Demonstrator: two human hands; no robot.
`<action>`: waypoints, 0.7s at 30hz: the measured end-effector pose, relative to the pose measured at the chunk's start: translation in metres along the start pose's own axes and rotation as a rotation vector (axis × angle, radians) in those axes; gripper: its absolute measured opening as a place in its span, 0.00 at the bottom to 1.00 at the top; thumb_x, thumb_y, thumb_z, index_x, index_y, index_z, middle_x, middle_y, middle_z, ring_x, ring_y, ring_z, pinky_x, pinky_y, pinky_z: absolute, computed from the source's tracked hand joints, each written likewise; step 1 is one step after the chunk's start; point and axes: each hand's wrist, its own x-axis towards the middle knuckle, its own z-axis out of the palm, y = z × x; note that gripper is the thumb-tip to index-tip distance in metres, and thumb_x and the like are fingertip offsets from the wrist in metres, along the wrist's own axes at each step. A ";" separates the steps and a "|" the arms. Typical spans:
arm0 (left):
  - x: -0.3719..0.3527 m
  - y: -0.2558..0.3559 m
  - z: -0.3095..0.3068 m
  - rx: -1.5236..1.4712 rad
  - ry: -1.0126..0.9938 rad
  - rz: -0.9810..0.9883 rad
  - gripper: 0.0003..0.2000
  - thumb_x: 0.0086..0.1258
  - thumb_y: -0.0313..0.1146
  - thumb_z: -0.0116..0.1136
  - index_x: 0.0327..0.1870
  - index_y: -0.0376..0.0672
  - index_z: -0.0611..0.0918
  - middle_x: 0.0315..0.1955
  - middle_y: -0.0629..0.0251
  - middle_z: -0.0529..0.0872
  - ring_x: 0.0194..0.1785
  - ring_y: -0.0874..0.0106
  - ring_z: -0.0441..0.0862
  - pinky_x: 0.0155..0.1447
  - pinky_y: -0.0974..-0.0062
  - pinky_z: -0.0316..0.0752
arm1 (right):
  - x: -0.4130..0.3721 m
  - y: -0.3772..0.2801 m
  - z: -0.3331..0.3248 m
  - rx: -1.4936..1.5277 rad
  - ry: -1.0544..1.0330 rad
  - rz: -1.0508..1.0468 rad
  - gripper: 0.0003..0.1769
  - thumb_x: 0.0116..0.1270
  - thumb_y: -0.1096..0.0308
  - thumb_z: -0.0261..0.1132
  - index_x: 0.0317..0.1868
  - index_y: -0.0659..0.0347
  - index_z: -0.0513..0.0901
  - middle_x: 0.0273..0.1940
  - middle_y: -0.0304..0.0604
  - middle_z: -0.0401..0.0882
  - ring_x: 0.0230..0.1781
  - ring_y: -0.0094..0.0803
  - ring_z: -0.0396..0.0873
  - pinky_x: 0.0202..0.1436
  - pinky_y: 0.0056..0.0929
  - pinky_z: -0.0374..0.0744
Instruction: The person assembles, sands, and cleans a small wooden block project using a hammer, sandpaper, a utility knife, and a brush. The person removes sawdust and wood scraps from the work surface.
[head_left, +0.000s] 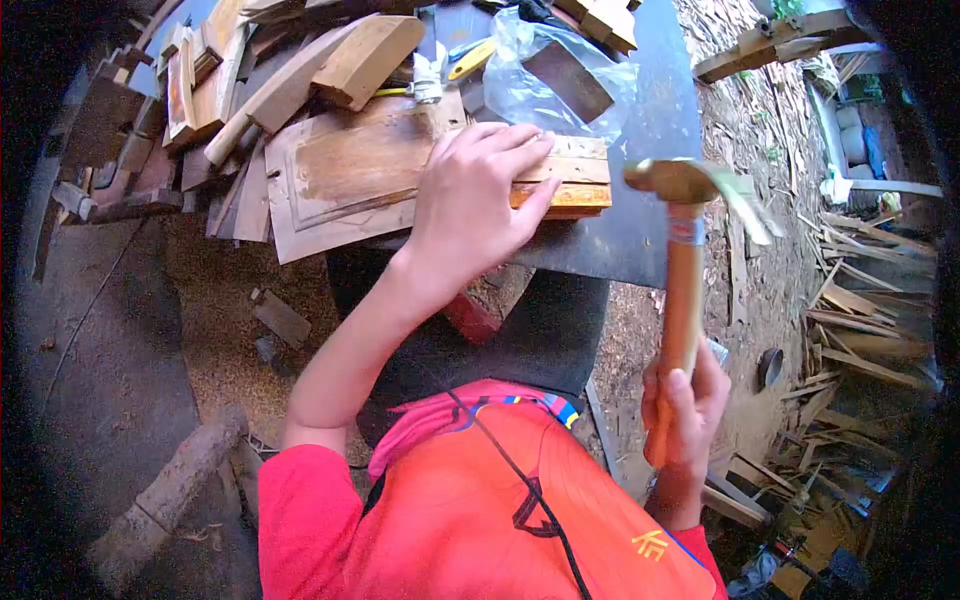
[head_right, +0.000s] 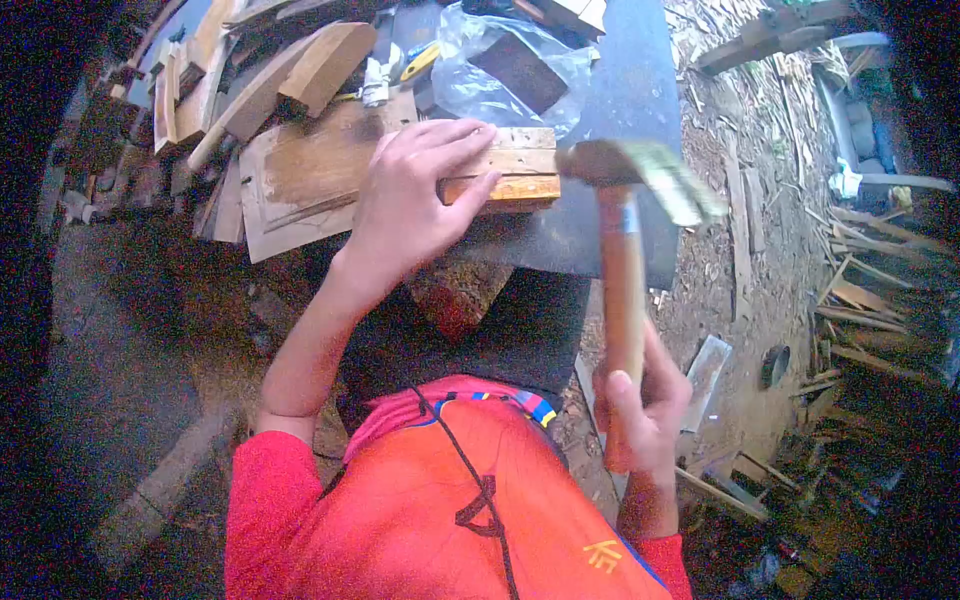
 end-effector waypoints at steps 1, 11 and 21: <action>-0.001 0.000 -0.001 -0.025 -0.002 -0.010 0.23 0.71 0.42 0.78 0.62 0.39 0.93 0.62 0.54 0.94 0.66 0.53 0.89 0.76 0.53 0.78 | 0.004 0.009 -0.007 0.028 0.003 -0.050 0.42 0.79 0.39 0.72 0.73 0.71 0.77 0.28 0.36 0.77 0.17 0.20 0.72 0.18 0.21 0.69; -0.025 0.000 -0.058 -0.074 -0.028 -0.125 0.38 0.64 0.36 0.87 0.77 0.37 0.85 0.69 0.51 0.91 0.76 0.54 0.86 0.82 0.57 0.76 | 0.094 0.065 -0.039 0.093 0.355 -0.171 0.36 0.88 0.63 0.66 0.88 0.67 0.69 0.33 0.36 0.81 0.27 0.19 0.76 0.27 0.22 0.75; -0.045 0.001 -0.054 -0.025 -0.033 -0.288 0.48 0.61 0.36 0.89 0.85 0.38 0.77 0.72 0.53 0.90 0.75 0.57 0.87 0.83 0.57 0.75 | 0.096 0.111 -0.064 0.357 0.384 -0.162 0.25 0.90 0.56 0.64 0.74 0.66 0.76 0.35 0.41 0.78 0.27 0.22 0.75 0.24 0.23 0.75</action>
